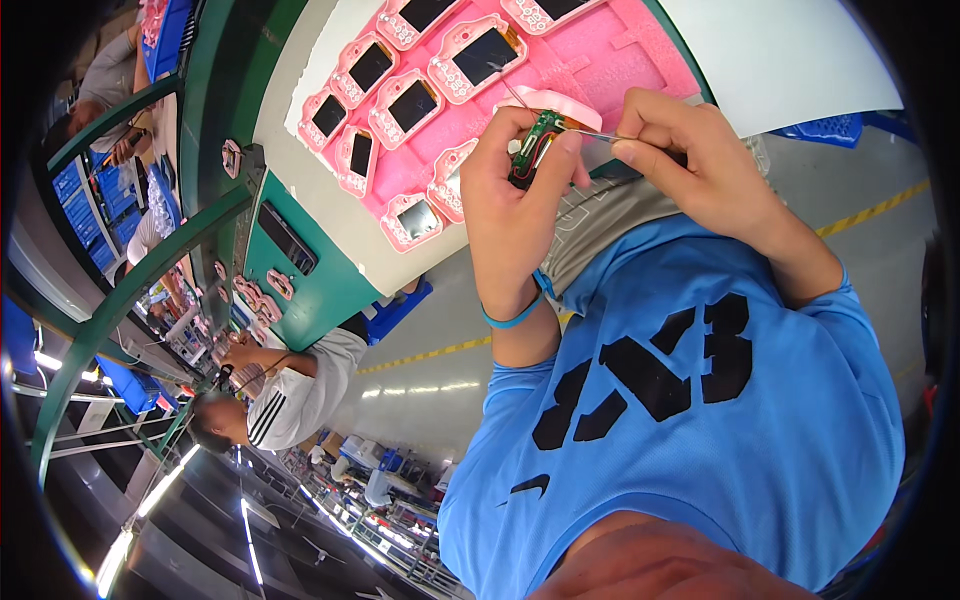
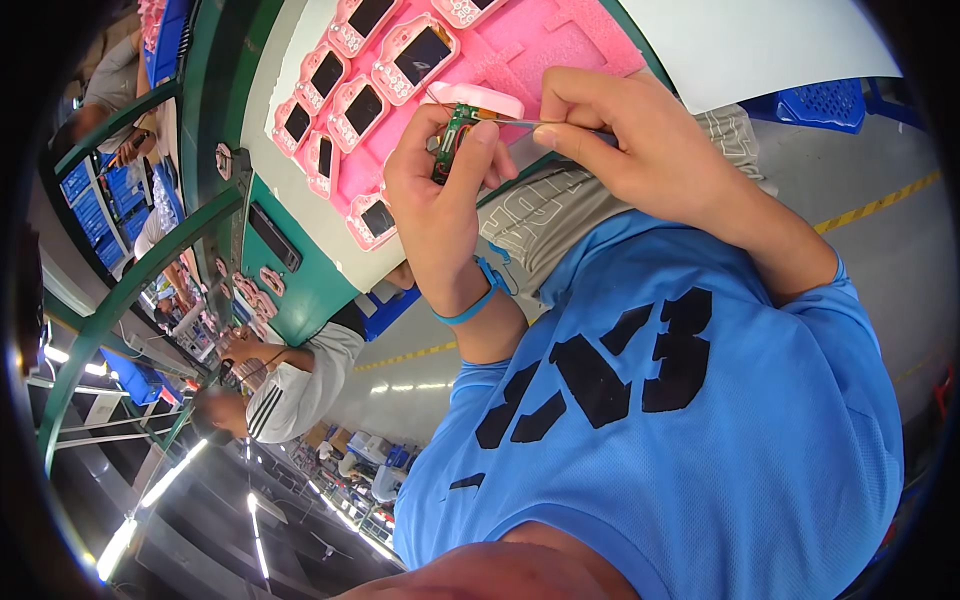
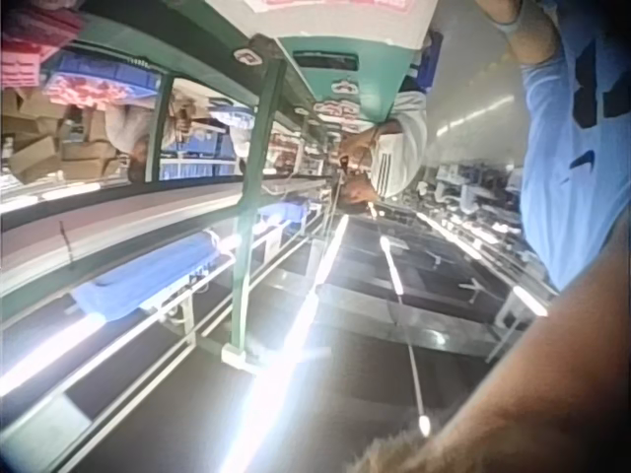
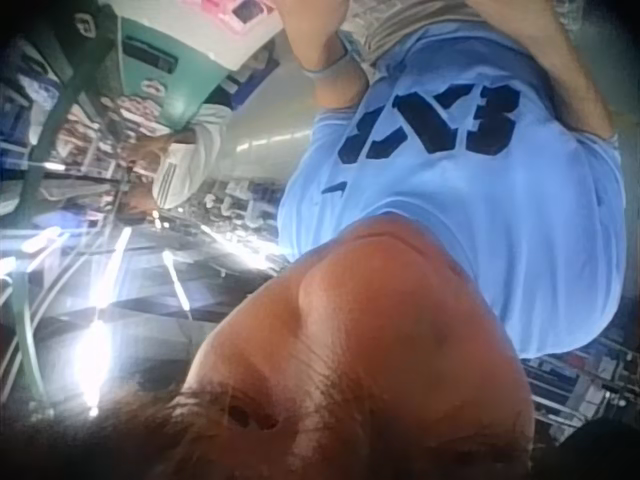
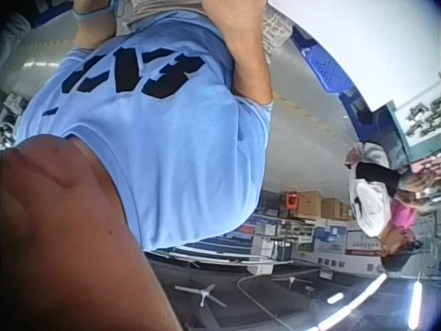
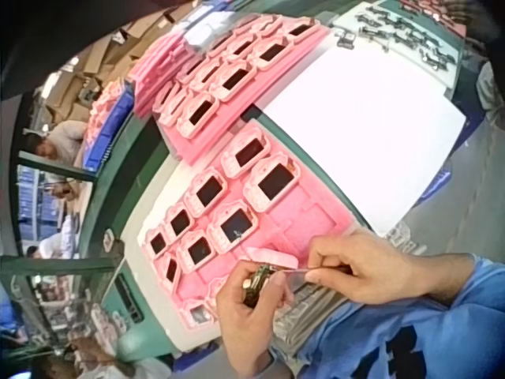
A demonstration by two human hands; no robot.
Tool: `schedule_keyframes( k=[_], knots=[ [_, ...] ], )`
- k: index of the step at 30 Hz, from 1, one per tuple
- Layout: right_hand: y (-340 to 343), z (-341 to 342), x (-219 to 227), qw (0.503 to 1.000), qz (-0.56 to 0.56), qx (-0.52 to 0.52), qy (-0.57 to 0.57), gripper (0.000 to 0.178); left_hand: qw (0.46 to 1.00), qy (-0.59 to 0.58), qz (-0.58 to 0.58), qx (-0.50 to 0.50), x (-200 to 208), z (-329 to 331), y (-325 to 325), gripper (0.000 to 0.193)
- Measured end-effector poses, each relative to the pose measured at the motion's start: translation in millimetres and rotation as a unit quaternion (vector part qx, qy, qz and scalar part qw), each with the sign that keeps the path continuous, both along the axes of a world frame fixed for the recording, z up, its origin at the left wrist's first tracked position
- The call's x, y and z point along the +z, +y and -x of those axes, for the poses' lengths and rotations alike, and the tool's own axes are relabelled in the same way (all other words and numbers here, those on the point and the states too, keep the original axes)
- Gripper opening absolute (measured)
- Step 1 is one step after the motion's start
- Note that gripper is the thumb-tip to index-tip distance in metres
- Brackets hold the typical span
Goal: Manual assembly of electronic components on an assembly line using a positioning tool.
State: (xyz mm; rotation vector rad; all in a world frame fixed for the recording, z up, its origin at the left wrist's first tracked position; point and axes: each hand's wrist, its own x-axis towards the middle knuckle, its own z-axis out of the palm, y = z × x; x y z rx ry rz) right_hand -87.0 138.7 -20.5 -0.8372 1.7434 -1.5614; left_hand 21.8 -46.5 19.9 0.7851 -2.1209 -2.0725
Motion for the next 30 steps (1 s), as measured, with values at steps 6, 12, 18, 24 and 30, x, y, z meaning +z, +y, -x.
schedule_keyframes(
  k=[6, 12, 18, 24, 30],
  knots=[
    [0, -1, -2, 1.0, -0.001, 0.0, 0.009, 0.013, 1.0, 0.006, 0.005, -0.001, -1, -2, 2, 0.012],
    [2, 2, 3, 1.0, -0.013, 0.012, 0.003, 0.013, 1.0, 0.014, 0.01, 0.003, 0, -3, 3, 0.012],
    [5, 2, 8, 1.0, -0.016, 0.011, 0.014, 0.011, 0.999, -0.021, 0.042, 0.006, 1, 6, 6, 0.016],
    [15, 15, 17, 0.998, -0.031, -0.004, -0.053, 0.005, 0.998, -0.044, 0.036, -0.019, 13, 26, 6, 0.023],
    [13, 34, 34, 0.986, -0.05, 0.045, 0.149, 0.025, 0.996, -0.019, -0.007, -0.091, 8, 31, -18, 0.04]
  ],
)
